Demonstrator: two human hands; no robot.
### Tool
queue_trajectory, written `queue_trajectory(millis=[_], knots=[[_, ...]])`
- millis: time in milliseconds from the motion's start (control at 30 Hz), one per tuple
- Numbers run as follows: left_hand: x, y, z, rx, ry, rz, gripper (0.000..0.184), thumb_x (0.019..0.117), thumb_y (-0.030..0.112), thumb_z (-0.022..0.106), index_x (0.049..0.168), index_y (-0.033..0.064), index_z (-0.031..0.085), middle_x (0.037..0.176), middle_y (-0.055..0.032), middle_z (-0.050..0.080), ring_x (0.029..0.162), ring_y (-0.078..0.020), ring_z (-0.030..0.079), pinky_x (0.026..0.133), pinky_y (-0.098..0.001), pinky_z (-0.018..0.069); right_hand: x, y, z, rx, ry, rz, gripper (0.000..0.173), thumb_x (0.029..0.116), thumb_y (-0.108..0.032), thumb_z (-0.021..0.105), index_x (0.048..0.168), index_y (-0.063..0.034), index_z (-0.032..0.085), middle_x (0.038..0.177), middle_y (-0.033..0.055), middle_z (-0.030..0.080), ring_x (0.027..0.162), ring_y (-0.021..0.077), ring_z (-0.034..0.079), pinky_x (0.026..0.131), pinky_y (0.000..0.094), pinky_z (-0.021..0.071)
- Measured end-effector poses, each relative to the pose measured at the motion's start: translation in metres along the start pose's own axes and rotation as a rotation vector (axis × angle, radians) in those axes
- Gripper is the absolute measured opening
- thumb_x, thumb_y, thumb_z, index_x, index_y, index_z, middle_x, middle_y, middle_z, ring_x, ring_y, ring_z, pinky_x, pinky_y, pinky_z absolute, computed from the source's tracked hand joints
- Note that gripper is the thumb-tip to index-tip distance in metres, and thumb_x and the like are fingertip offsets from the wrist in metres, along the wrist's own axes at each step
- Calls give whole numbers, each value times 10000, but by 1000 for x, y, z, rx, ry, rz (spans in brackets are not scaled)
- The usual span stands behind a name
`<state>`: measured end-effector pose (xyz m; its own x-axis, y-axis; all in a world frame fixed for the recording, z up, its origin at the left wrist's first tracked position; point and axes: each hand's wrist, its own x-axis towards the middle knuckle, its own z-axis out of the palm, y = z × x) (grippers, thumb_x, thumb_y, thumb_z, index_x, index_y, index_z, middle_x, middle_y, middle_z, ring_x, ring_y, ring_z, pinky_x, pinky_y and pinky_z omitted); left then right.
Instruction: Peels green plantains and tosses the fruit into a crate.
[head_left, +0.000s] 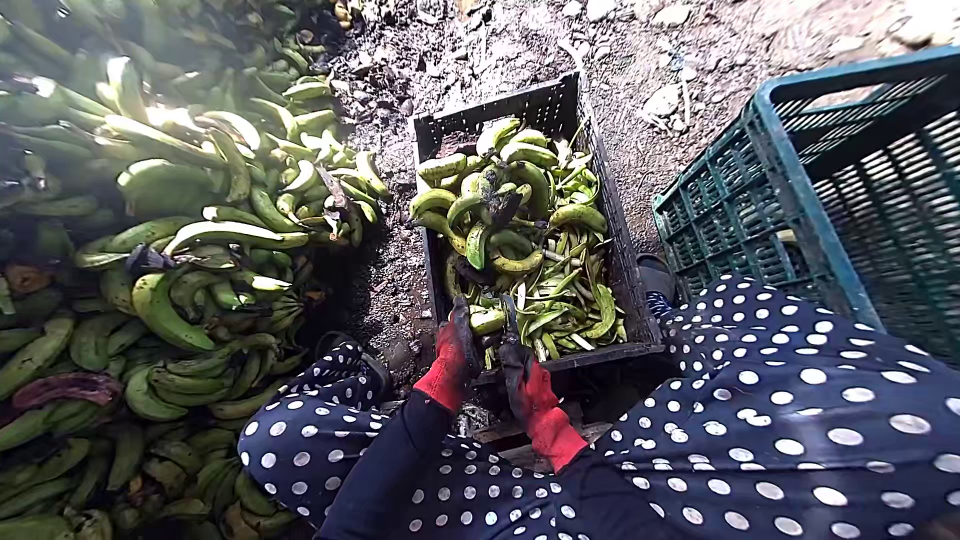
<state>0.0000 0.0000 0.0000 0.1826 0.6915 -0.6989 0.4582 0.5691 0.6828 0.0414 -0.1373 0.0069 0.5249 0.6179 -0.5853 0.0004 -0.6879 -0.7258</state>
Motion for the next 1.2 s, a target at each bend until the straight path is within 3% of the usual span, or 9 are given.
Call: queue_trajectory(millis=[300,467,633,767,867,933,1000,1067,1200], knots=[[5,-8,-4,-178,-15,-86,500,1102,432,347,1251,21,590,1049,-181,636,849,-258,639,737,-433,552,12,7,3,-145,-99,43,492,1096,-212,433,1518,37,390,1381,266,597,1309,352,586,1138,467,424],[-4,-16,-10,-367,-104,-118,418,1103,401,316,1174,56,541,843,-115,598,627,-197,593,552,-343,528,4,8,4,-112,-166,51,481,1101,-225,432,1513,22,409,1398,252,593,1323,337,578,1145,468,419],[-14,11,-23,-573,-331,-16,444,1103,371,241,908,98,532,607,-37,556,447,-106,534,404,-226,468,4,38,14,-181,-246,200,530,1121,-332,362,1550,-23,388,1431,240,580,1344,350,569,1141,508,427],[-9,36,-42,-451,-312,286,414,1124,324,264,1304,58,526,948,-102,675,781,-172,683,683,-343,600,5,18,-3,20,-173,36,522,1100,-374,430,1472,-11,479,1306,224,647,1204,327,646,1072,506,480],[-11,38,-37,-560,-393,288,477,1118,373,181,1118,70,549,760,-73,632,626,-151,644,570,-297,582,14,4,-27,84,-89,-125,545,1070,-461,432,1379,-39,583,1211,172,685,1133,261,657,1025,485,496],[-15,37,-36,-424,-371,363,506,1118,368,181,1122,61,584,775,-58,661,653,-125,657,598,-280,589,19,-2,-39,-50,-84,-210,514,1057,-463,430,1337,-82,631,1212,136,694,1164,257,642,1039,508,469],[-14,33,-39,-295,-351,406,518,1117,387,211,1125,63,615,812,-52,677,718,-126,666,670,-304,591,21,-10,-47,-244,-193,-255,495,1053,-404,467,1485,-177,548,1473,106,576,1422,309,467,1157,585,337],[-14,32,-42,-239,-330,404,542,1114,419,221,1138,71,636,826,-50,679,738,-128,662,696,-318,584,22,-19,-49,-370,-250,-291,519,1050,-342,504,1555,-227,462,1566,116,483,1498,367,357,1175,595,331],[-21,41,-46,-195,-195,430,474,1124,362,265,1121,73,641,787,-10,664,697,-66,642,665,-251,567,18,-33,-58,-520,-170,-351,669,938,-686,467,1535,-384,467,1461,222,528,1374,472,450,1029,662,422]])
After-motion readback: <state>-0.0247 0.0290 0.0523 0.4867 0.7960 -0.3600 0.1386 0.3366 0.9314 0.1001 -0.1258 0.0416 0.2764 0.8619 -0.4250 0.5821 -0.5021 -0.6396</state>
